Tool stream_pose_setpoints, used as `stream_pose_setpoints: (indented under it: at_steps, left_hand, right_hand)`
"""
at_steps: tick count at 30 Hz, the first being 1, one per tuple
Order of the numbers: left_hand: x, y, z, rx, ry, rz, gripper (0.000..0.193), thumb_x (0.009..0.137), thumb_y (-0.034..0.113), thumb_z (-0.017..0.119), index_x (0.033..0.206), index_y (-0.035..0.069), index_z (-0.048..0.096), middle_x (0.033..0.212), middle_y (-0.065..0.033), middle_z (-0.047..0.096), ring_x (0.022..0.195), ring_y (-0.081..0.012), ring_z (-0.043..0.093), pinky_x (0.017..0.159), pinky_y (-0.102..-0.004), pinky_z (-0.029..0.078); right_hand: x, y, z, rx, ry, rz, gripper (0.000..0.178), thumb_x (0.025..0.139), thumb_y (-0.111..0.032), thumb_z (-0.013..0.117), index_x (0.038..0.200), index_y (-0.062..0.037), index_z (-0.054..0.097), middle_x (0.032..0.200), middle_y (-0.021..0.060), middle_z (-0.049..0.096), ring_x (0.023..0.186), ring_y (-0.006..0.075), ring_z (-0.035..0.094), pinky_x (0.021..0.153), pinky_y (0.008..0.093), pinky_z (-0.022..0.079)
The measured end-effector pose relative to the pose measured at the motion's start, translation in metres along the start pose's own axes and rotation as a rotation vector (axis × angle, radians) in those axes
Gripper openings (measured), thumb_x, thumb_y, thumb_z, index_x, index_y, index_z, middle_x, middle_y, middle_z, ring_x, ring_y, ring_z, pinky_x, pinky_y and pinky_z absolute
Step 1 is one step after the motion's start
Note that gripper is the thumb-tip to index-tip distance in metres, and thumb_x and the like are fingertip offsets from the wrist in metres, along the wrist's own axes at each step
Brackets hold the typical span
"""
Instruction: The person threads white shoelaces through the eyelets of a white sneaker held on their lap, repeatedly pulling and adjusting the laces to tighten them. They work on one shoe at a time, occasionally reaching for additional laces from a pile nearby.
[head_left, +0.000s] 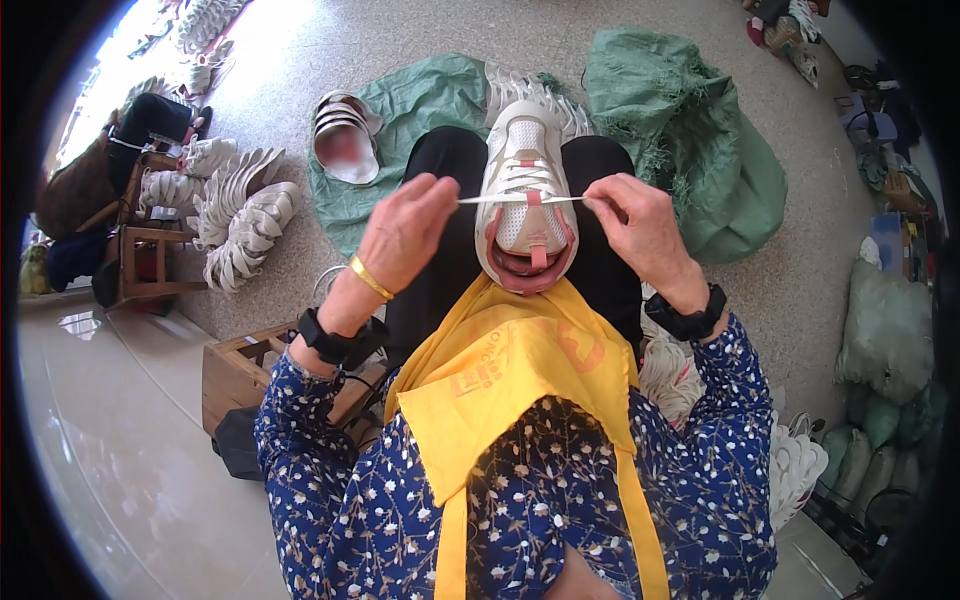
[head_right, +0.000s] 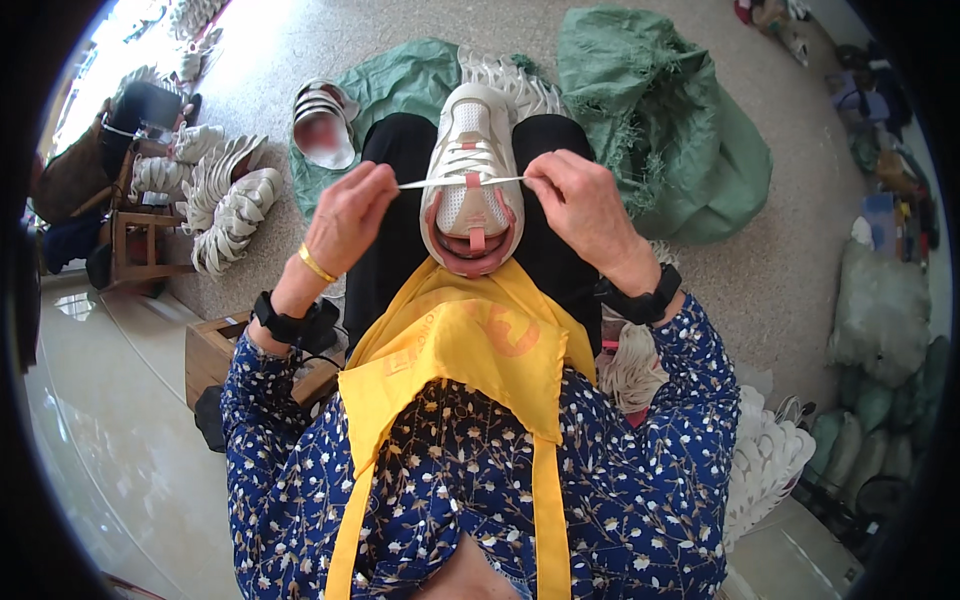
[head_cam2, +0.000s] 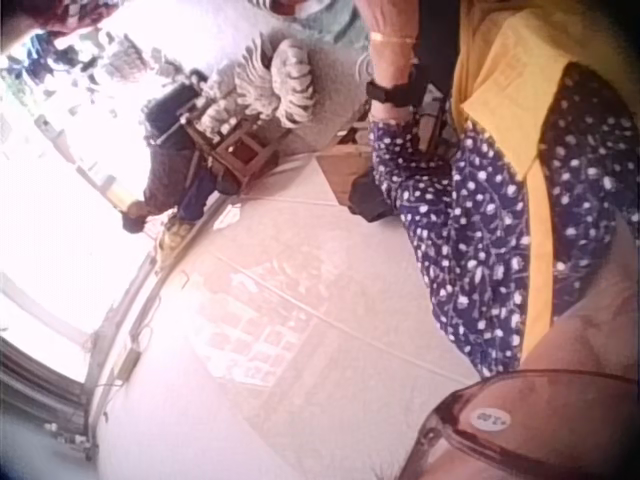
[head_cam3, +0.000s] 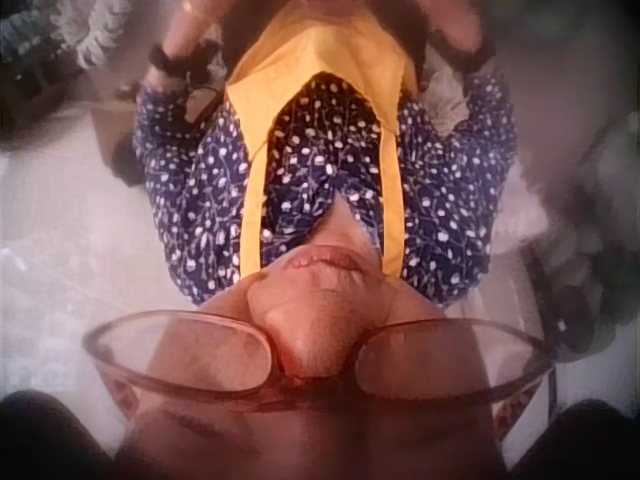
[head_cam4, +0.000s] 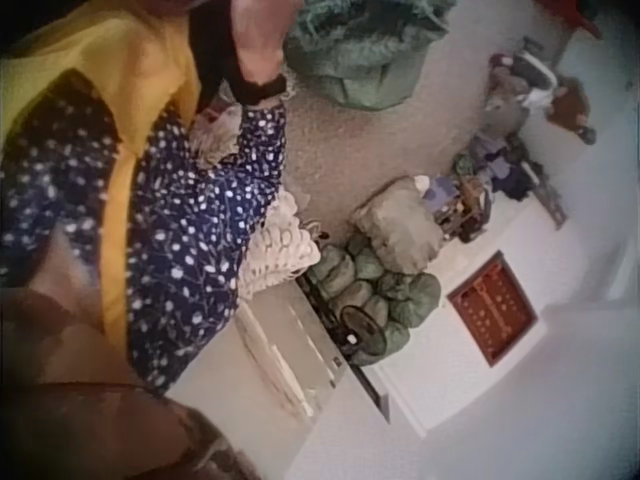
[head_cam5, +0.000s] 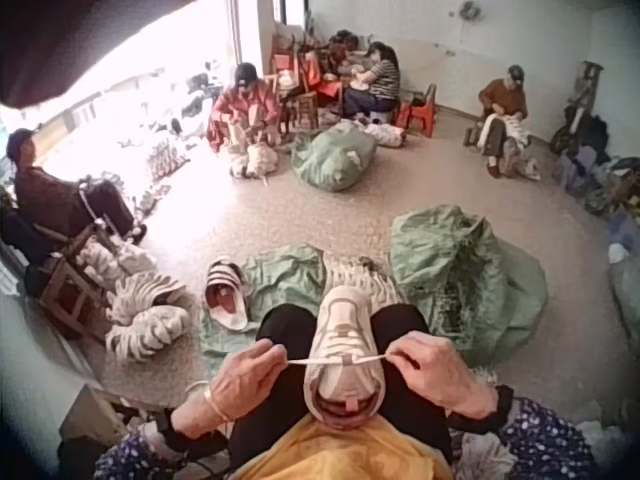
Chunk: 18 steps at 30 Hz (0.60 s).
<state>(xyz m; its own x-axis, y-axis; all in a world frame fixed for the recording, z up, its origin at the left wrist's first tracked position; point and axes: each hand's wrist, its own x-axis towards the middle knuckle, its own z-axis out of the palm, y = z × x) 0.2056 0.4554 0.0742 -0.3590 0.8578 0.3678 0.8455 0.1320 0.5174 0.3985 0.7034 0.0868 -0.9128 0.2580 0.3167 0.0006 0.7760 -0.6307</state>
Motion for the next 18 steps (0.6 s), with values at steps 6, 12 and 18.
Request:
stream_pose_setpoints:
  at_steps: [6, 12, 18]
  left_hand:
    - [-0.009, 0.002, -0.02, -0.008, -0.064, -0.023, 0.008, 0.091, 0.0, 0.064, 0.091, 0.001, 0.056, 0.082, -0.0148, 0.058, 0.072, -0.037, 0.061, 0.063, -0.042, 0.048]
    - [-0.023, -0.004, -0.027, 0.041, -0.114, -0.117, 0.01, 0.09, 0.001, 0.066, 0.09, 0.001, 0.056, 0.083, -0.0139, 0.056, 0.074, -0.0365, 0.061, 0.065, -0.0442, 0.049]
    - [-0.037, -0.016, -0.037, 0.114, -0.04, -0.09, 0.012, 0.088, 0.002, 0.068, 0.088, 0.001, 0.055, 0.084, -0.0135, 0.056, 0.073, -0.0354, 0.059, 0.066, -0.0425, 0.048]
  right_hand:
    - [0.004, 0.001, -0.003, -0.086, 0.052, -0.02, 0.006, 0.089, -0.001, 0.07, 0.091, -0.0011, 0.064, 0.083, 0.0145, 0.065, 0.075, 0.0338, 0.066, 0.065, 0.0412, 0.051]
    - [-0.006, 0.011, -0.021, -0.097, 0.078, 0.039, 0.005, 0.09, 0.0, 0.068, 0.095, -0.0001, 0.066, 0.086, 0.0153, 0.068, 0.077, 0.0335, 0.068, 0.067, 0.039, 0.053]
    - [-0.03, 0.04, -0.052, -0.129, 0.159, 0.206, 0.006, 0.092, -0.003, 0.07, 0.097, 0.0002, 0.07, 0.081, 0.0102, 0.069, 0.066, 0.0184, 0.065, 0.061, 0.0307, 0.05]
